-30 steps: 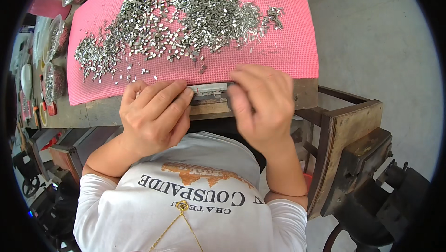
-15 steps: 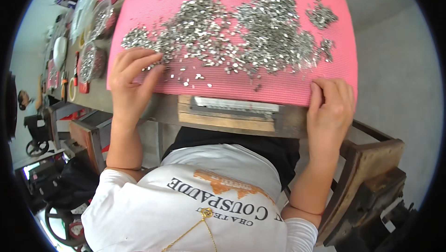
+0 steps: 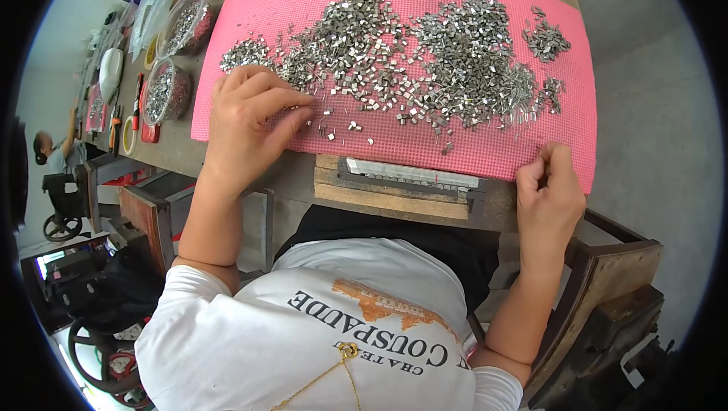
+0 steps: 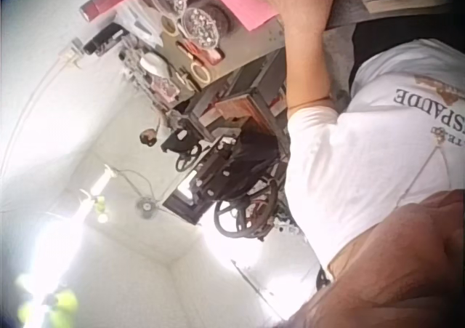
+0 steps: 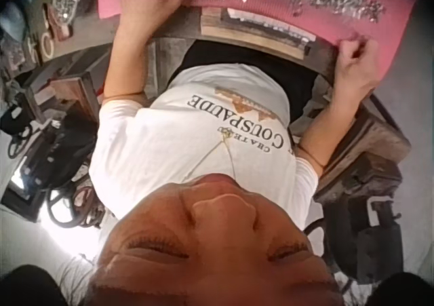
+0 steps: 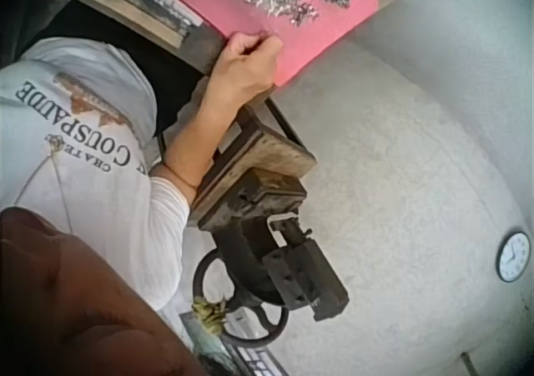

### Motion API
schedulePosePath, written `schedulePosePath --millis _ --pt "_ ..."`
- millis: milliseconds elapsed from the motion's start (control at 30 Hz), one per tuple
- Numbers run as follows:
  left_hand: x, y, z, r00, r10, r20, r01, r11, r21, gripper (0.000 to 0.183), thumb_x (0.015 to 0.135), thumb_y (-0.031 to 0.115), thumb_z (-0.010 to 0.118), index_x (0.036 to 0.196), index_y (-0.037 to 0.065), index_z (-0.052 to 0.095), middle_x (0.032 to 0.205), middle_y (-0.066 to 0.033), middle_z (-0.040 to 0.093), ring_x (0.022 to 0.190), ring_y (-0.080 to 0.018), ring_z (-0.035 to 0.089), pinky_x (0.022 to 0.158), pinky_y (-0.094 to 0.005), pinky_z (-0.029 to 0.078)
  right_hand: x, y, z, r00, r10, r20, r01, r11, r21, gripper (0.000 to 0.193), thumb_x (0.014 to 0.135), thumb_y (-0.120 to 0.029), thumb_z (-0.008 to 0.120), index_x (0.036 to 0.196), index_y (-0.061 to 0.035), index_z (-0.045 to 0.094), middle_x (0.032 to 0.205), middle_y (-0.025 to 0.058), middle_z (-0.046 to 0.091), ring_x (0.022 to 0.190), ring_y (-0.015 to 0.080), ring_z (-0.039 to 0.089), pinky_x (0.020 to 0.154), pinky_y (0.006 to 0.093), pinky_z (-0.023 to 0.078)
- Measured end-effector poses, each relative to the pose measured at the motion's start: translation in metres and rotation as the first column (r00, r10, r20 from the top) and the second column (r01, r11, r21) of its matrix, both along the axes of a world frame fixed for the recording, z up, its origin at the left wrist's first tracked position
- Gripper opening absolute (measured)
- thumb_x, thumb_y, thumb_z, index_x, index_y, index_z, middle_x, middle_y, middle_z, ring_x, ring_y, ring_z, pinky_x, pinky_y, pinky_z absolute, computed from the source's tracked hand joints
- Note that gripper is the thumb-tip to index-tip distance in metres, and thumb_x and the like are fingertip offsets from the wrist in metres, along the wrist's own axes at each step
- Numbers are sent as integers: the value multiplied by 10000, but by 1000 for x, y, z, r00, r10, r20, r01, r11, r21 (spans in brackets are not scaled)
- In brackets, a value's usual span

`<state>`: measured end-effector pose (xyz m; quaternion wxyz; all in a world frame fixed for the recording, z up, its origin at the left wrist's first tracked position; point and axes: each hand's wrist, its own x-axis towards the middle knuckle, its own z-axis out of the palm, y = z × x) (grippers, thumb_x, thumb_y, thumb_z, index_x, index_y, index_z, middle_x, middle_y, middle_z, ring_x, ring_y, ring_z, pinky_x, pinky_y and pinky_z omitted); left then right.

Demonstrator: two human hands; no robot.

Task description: The person sorts small metal pieces on a mat and places them into a metal fixture by hand.

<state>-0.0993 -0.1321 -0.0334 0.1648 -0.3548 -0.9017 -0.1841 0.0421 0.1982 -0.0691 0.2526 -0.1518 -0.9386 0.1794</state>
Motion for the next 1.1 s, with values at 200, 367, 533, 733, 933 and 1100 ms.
schedulePosePath --millis 200,367,533,733,933,1100 --pt "2 -5 2 983 -99 158 92 995 46 125 762 170 848 882 171 816 885 22 711 978 -213 636 882 -403 430 17 5 5 998 37 -59 -53 950 -306 101 909 70 585 981 -1 581 754 70 627 703 85 632 673 267 522" --pt "11 1 -6 987 -120 102 119 993 18 165 730 153 855 888 180 821 884 34 706 975 -203 635 870 -408 426 26 -11 16 991 110 -75 -133 839 -528 120 930 87 544 1016 15 584 797 59 668 746 104 647 717 262 532" --pt "23 5 -10 997 -73 18 73 997 -10 146 731 116 841 846 170 769 847 49 688 941 -207 634 851 -401 401 15 -29 10 869 401 -290 -488 790 -370 167 848 82 648 984 -14 645 978 121 661 870 254 647 788 342 522" --pt "24 3 -5 981 -107 165 110 994 -7 122 764 124 829 850 150 746 866 29 680 935 -207 618 839 -391 399 12 -48 -7 864 408 -296 -496 794 -353 182 800 57 728 951 -36 683 1034 104 666 887 255 651 767 353 537" --pt "26 2 -7 982 -92 165 101 994 -42 146 759 128 838 890 131 775 878 8 683 913 -222 617 845 -386 406 13 -45 -12 871 389 -298 -482 795 -369 173 802 47 742 946 -37 696 1023 88 672 885 240 655 754 346 542" --pt "28 2 -5 994 -84 71 88 995 -46 130 761 140 845 875 144 780 878 22 683 889 -205 616 830 -390 397 13 -44 -13 875 385 -293 -476 792 -383 163 802 41 749 937 -36 701 1015 81 675 889 238 656 757 347 542"
